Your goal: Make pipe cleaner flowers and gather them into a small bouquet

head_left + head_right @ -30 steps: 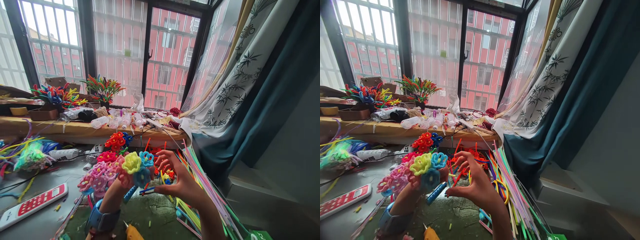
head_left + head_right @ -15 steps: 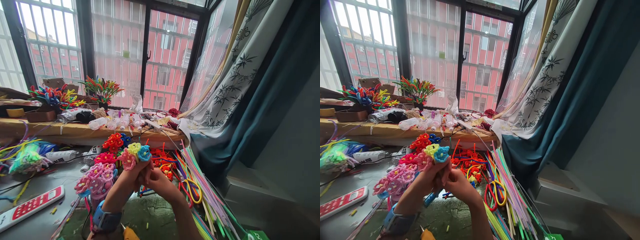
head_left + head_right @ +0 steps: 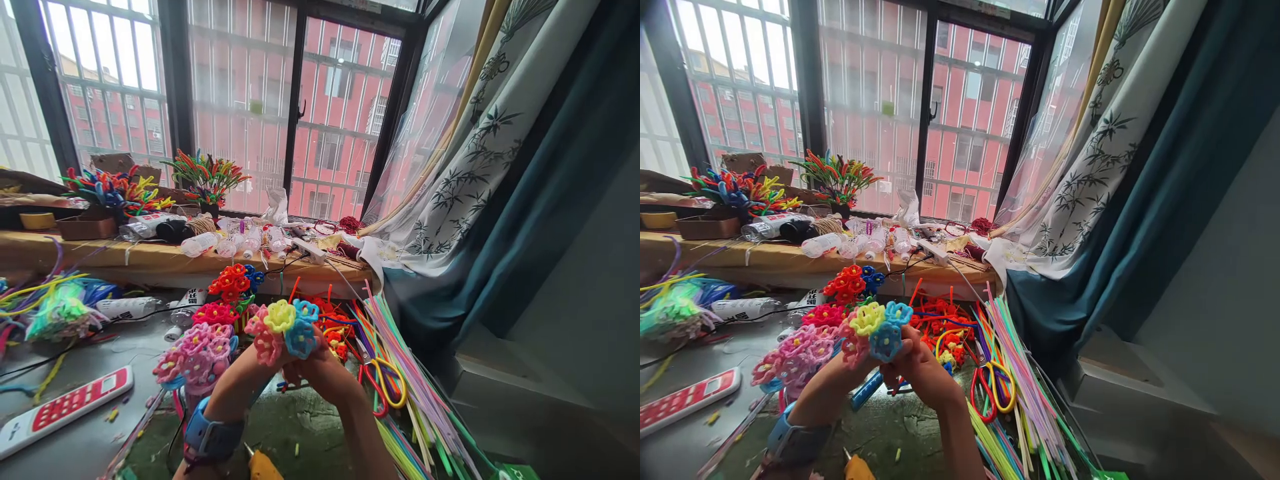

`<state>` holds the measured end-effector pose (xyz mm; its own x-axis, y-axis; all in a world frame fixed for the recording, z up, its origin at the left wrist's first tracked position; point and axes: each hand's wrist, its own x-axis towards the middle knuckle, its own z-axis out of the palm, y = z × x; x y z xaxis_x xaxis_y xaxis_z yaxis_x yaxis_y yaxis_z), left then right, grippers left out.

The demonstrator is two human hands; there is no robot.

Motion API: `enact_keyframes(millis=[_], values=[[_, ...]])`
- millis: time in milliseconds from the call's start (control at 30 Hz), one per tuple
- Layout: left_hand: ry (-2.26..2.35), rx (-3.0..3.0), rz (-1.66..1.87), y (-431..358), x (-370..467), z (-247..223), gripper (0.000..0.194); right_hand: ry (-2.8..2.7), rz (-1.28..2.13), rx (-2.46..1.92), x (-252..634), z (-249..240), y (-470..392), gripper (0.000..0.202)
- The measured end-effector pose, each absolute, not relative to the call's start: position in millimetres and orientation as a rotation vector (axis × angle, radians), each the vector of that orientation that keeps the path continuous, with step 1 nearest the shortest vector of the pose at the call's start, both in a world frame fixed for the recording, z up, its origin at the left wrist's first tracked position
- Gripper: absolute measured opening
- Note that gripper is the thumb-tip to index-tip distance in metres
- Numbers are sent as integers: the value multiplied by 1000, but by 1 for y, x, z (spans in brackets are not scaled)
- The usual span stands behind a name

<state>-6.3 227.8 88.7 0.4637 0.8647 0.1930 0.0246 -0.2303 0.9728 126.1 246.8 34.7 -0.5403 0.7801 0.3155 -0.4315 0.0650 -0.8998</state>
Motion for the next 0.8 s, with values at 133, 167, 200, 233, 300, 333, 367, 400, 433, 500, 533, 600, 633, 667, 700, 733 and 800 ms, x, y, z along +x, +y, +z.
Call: enact_keyframes(millis=[133,167,200,233,300,333,367,400,433,500,533,600,633,667,700,733,800], values=[[818,1722,990,238,-6,89,40,-1308,1526,-434,132,34,254,41],[826,1758,993,240,-6,91,44,-1294,1478,-451,135,35,256,43],[840,1797,993,243,-7,93,45,-1278,1419,-475,139,35,259,45],[866,1836,993,244,-8,95,45,-1262,1355,-502,143,35,261,46],[958,1917,989,245,-12,99,46,-1235,1241,-550,150,34,267,45],[1014,1962,977,244,-14,101,46,-1222,1187,-571,153,33,269,44],[1067,2010,953,241,-16,103,46,-1212,1140,-588,155,32,271,42],[1109,2061,917,238,-17,104,46,-1206,1105,-601,157,31,273,41],[1138,2114,867,233,-19,106,45,-1201,1066,-618,159,29,274,39],[1168,2210,752,222,-20,110,41,-1199,989,-656,161,27,276,37],[1177,2248,697,216,-20,113,40,-1200,951,-676,162,26,276,36],[1189,2304,602,204,-18,119,38,-1206,878,-720,162,27,274,34],[1190,2324,558,199,-17,122,37,-1214,841,-741,162,28,272,32],[1190,2340,519,195,-16,124,37,-1230,800,-760,162,30,271,31],[1186,2352,480,192,-14,127,36,-1248,762,-774,162,33,269,29],[1182,2362,443,190,-13,129,36,-1275,711,-788,162,36,267,27],[1179,2374,377,188,-12,132,35,-1342,549,-830,162,41,265,22]])
